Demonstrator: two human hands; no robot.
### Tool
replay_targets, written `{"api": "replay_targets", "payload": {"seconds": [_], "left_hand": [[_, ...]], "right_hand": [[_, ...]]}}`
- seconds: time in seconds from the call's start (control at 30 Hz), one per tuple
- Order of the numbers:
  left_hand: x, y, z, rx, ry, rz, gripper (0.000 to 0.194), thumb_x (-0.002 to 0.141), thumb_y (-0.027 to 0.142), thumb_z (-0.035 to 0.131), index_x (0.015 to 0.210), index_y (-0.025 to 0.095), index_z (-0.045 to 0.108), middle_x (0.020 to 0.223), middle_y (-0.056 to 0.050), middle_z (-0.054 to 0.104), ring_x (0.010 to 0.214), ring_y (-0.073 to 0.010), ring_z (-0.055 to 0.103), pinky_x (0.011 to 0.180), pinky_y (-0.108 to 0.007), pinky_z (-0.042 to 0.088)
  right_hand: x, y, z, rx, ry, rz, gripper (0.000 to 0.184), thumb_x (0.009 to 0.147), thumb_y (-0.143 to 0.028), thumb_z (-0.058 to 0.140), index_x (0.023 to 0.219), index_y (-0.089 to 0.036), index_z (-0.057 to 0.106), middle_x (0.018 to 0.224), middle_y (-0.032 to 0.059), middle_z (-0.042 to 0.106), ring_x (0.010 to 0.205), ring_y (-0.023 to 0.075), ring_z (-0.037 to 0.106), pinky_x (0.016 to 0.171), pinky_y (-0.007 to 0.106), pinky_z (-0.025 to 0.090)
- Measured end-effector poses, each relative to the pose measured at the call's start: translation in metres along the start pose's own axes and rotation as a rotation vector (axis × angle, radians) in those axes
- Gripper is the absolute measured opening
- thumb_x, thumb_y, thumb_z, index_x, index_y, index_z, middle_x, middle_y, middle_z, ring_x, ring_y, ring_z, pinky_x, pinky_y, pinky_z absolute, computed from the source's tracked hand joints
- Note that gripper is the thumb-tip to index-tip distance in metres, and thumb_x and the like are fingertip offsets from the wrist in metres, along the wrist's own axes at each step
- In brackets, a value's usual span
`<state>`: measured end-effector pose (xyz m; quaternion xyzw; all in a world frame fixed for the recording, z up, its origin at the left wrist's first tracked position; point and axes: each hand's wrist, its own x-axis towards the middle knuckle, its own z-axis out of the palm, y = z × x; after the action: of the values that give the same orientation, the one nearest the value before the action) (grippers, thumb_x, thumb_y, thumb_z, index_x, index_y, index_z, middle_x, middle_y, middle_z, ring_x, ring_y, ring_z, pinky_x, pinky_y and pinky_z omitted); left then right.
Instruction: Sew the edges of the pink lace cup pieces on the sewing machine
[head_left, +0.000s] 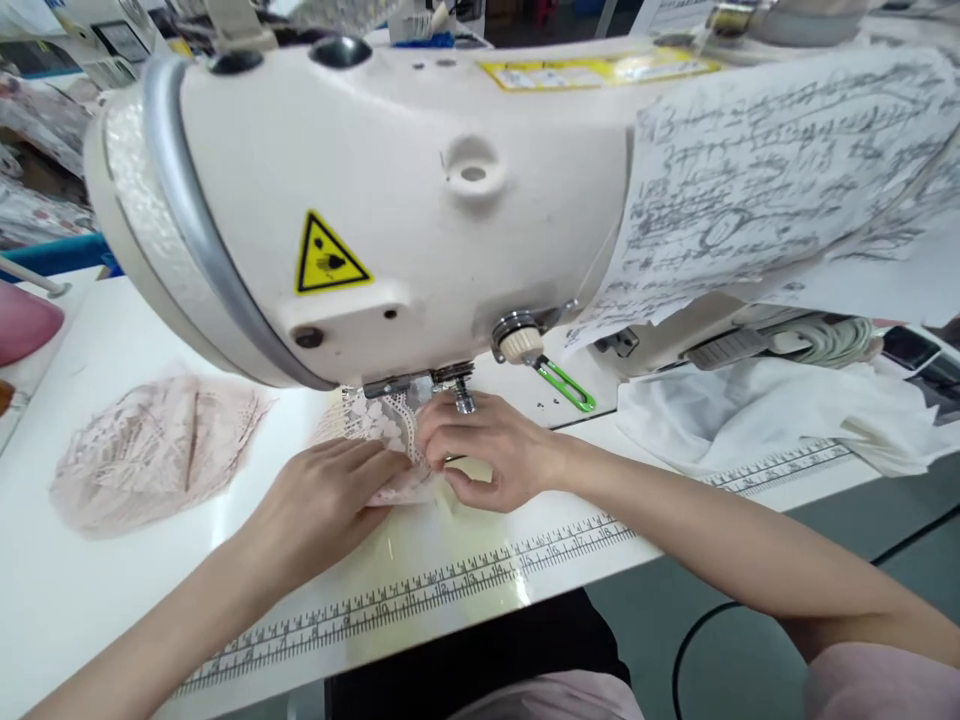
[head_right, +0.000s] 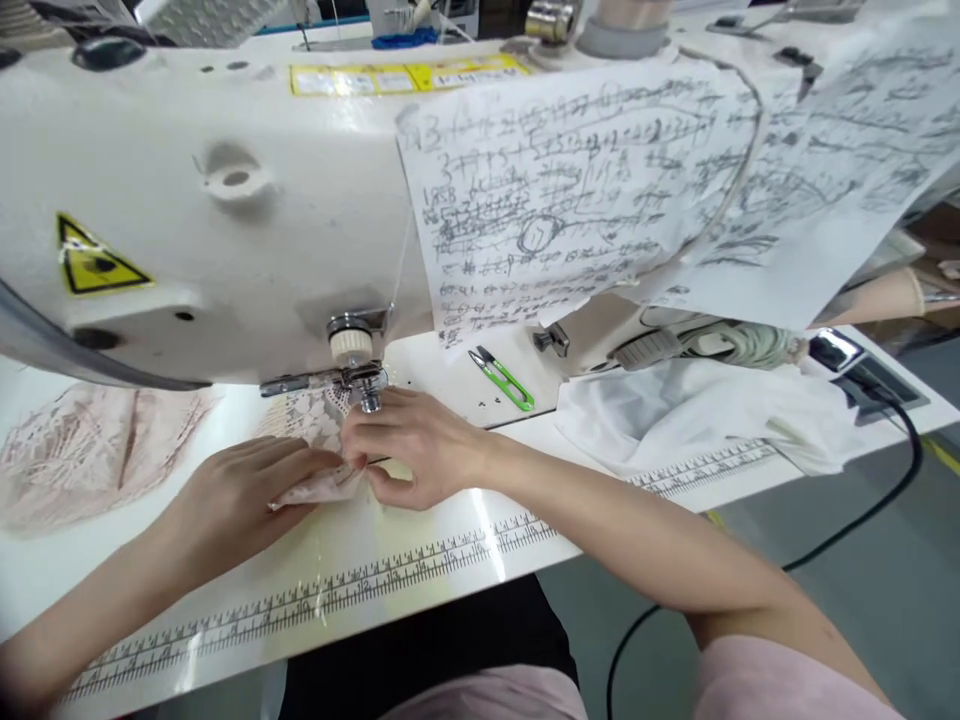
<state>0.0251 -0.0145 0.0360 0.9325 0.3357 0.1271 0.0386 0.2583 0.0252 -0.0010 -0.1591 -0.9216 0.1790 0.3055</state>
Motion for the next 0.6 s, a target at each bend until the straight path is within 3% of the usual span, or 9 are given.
{"api": "replay_targets", "payload": {"seconds": [0.1, 0.2, 0.33, 0.43, 0.5, 0.6], "left_hand": [[0.002, -0.002, 0.015, 0.057, 0.133, 0.065, 0.017, 0.092, 0.019, 0.047, 0.092, 0.018, 0.064, 0.074, -0.002, 0.067, 0.057, -0.0139, 0.059, 0.052, -0.027, 0.046], [-0.002, -0.002, 0.020, 0.078, 0.199, 0.036, 0.016, 0.091, 0.016, 0.047, 0.090, 0.018, 0.063, 0.073, -0.001, 0.068, 0.056, -0.0128, 0.058, 0.052, -0.027, 0.044], [-0.006, -0.001, 0.019, 0.104, 0.192, 0.042, 0.015, 0.093, 0.017, 0.046, 0.093, 0.018, 0.061, 0.072, 0.000, 0.068, 0.058, -0.0130, 0.061, 0.050, -0.028, 0.042], [-0.006, -0.002, 0.019, 0.229, 0.215, 0.109, 0.015, 0.090, 0.011, 0.047, 0.092, 0.016, 0.061, 0.070, 0.000, 0.068, 0.057, -0.0146, 0.062, 0.052, -0.030, 0.044], [-0.005, -0.004, 0.021, 0.289, 0.240, 0.144, 0.017, 0.089, 0.008, 0.047, 0.094, 0.015, 0.061, 0.080, -0.004, 0.072, 0.068, -0.0183, 0.067, 0.066, -0.036, 0.053], [-0.005, -0.008, 0.026, 0.224, 0.222, 0.149, 0.022, 0.094, 0.020, 0.043, 0.105, 0.011, 0.060, 0.112, -0.014, 0.069, 0.106, -0.0277, 0.065, 0.094, -0.049, 0.052]], "right_hand": [[0.001, 0.003, 0.001, -0.092, -0.033, -0.012, 0.014, 0.081, -0.016, 0.045, 0.092, -0.019, 0.052, 0.102, 0.0040, 0.064, 0.101, 0.0168, 0.056, 0.086, 0.034, 0.046], [0.002, 0.007, 0.006, -0.202, -0.034, -0.021, 0.027, 0.083, -0.015, 0.048, 0.110, -0.015, 0.053, 0.118, 0.0074, 0.062, 0.110, 0.0179, 0.054, 0.093, 0.036, 0.046], [0.002, 0.010, 0.015, -0.346, 0.001, -0.078, 0.016, 0.091, -0.014, 0.047, 0.095, -0.021, 0.060, 0.107, -0.0002, 0.068, 0.102, 0.0132, 0.060, 0.090, 0.033, 0.047], [0.000, 0.010, 0.017, -0.356, 0.032, -0.122, 0.018, 0.092, -0.011, 0.048, 0.088, -0.021, 0.063, 0.094, -0.0044, 0.071, 0.096, 0.0091, 0.063, 0.087, 0.029, 0.049], [0.000, 0.010, 0.018, -0.355, 0.051, -0.119, 0.018, 0.093, -0.011, 0.049, 0.089, -0.021, 0.063, 0.091, -0.0052, 0.072, 0.093, 0.0077, 0.063, 0.082, 0.026, 0.050], [-0.001, 0.010, 0.017, -0.385, 0.044, -0.109, 0.018, 0.094, -0.010, 0.049, 0.093, -0.020, 0.063, 0.091, -0.0049, 0.072, 0.087, 0.0063, 0.063, 0.075, 0.023, 0.050]]}}
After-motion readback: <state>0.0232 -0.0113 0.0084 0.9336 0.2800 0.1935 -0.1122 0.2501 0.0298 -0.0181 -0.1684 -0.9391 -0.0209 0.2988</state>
